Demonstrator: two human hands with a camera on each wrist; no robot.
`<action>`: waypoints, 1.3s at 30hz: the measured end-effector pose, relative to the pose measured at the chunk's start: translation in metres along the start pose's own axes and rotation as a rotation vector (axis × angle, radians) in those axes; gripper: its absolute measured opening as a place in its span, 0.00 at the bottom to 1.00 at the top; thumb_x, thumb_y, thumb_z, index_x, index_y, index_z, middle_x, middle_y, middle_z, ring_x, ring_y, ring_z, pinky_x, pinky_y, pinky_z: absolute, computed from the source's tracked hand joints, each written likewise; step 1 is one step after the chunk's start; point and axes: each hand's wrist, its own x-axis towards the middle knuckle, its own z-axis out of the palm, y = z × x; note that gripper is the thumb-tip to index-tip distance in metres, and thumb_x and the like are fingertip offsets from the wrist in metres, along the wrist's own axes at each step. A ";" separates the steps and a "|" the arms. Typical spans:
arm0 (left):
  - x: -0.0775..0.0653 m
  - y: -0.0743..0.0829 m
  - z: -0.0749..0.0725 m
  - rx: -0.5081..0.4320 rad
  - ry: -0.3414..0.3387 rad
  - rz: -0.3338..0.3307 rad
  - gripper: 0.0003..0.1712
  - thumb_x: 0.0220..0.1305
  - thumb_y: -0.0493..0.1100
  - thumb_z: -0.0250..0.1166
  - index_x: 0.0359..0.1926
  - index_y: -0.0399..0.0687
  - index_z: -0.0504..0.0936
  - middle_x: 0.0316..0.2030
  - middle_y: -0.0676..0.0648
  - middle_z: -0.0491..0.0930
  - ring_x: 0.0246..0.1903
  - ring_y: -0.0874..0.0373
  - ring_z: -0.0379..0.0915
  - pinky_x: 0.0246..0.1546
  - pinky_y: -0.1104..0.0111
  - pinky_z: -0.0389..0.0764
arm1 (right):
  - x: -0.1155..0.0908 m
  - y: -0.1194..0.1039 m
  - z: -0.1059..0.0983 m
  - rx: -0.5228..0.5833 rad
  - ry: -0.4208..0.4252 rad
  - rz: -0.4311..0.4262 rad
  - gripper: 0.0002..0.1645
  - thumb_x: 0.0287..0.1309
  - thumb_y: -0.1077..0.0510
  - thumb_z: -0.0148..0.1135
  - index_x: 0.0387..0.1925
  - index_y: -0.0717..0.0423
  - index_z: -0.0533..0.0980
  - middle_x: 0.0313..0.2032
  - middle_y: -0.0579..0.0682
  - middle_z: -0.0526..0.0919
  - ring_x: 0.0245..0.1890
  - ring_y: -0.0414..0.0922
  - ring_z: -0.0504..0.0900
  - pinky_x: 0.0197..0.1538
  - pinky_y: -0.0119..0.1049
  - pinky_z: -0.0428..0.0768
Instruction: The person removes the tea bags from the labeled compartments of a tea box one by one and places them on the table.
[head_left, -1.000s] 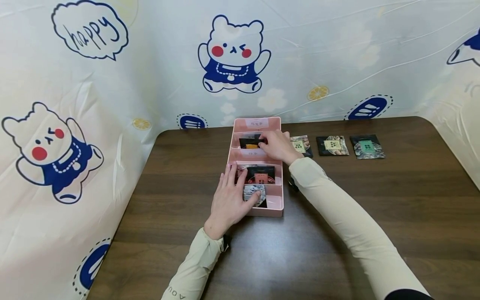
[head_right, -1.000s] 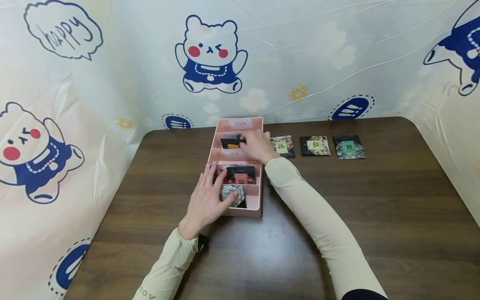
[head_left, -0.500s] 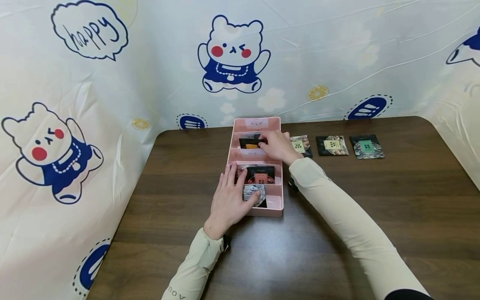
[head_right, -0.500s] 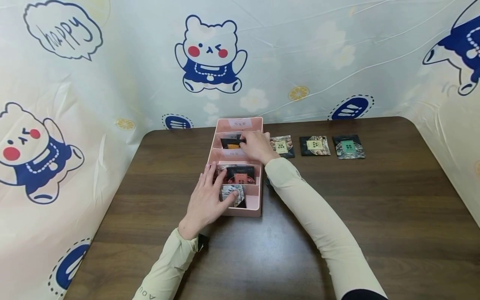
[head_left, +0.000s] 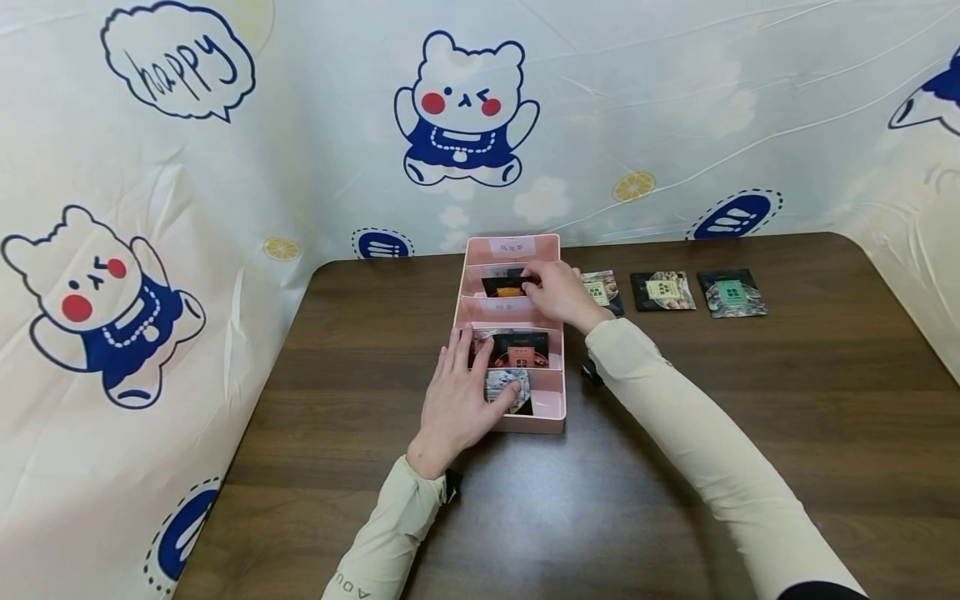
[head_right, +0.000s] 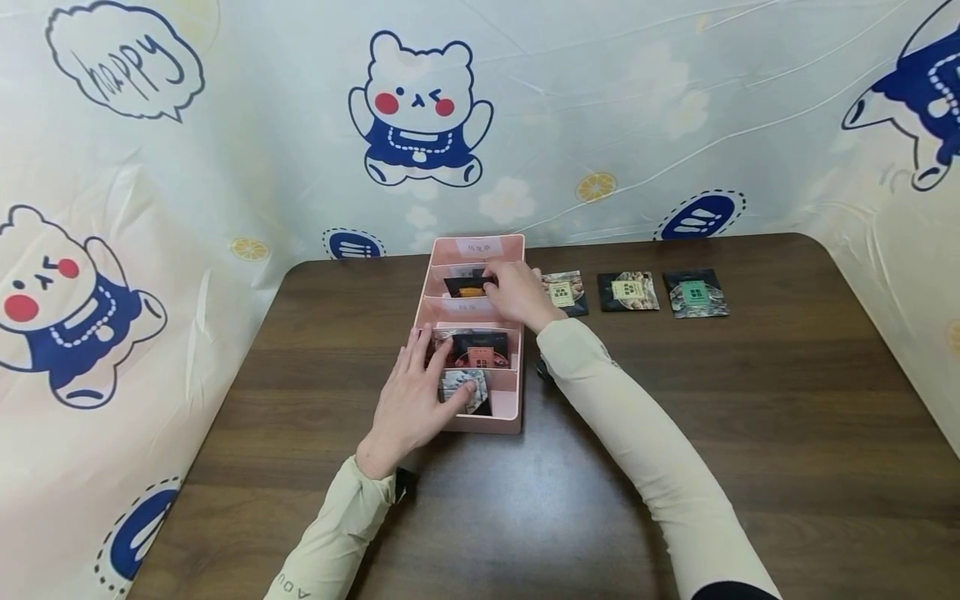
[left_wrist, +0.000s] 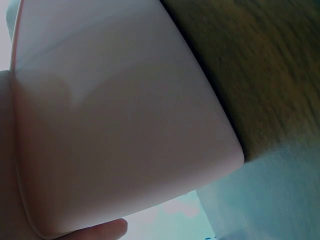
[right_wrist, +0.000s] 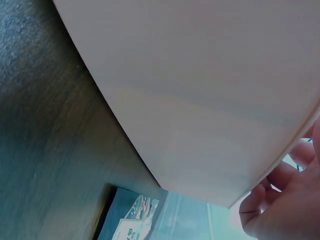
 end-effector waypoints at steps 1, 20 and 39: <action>0.000 0.000 0.000 0.000 0.000 0.000 0.45 0.61 0.71 0.50 0.70 0.48 0.64 0.75 0.40 0.49 0.76 0.46 0.37 0.73 0.52 0.50 | -0.001 0.000 -0.001 0.010 0.002 0.002 0.10 0.66 0.57 0.55 0.45 0.55 0.78 0.40 0.54 0.85 0.41 0.51 0.78 0.53 0.49 0.66; 0.000 0.000 0.001 -0.009 0.027 0.008 0.44 0.61 0.70 0.51 0.69 0.47 0.66 0.74 0.39 0.50 0.76 0.45 0.39 0.72 0.50 0.52 | -0.010 0.005 -0.009 0.053 0.046 0.001 0.12 0.67 0.58 0.53 0.47 0.58 0.76 0.43 0.58 0.82 0.45 0.52 0.75 0.50 0.48 0.74; 0.000 -0.001 0.001 -0.002 0.048 0.011 0.44 0.61 0.71 0.51 0.69 0.47 0.67 0.74 0.38 0.52 0.76 0.45 0.40 0.72 0.50 0.54 | -0.013 0.008 -0.022 0.090 0.103 0.005 0.11 0.66 0.59 0.54 0.47 0.58 0.76 0.42 0.57 0.81 0.40 0.51 0.77 0.44 0.45 0.77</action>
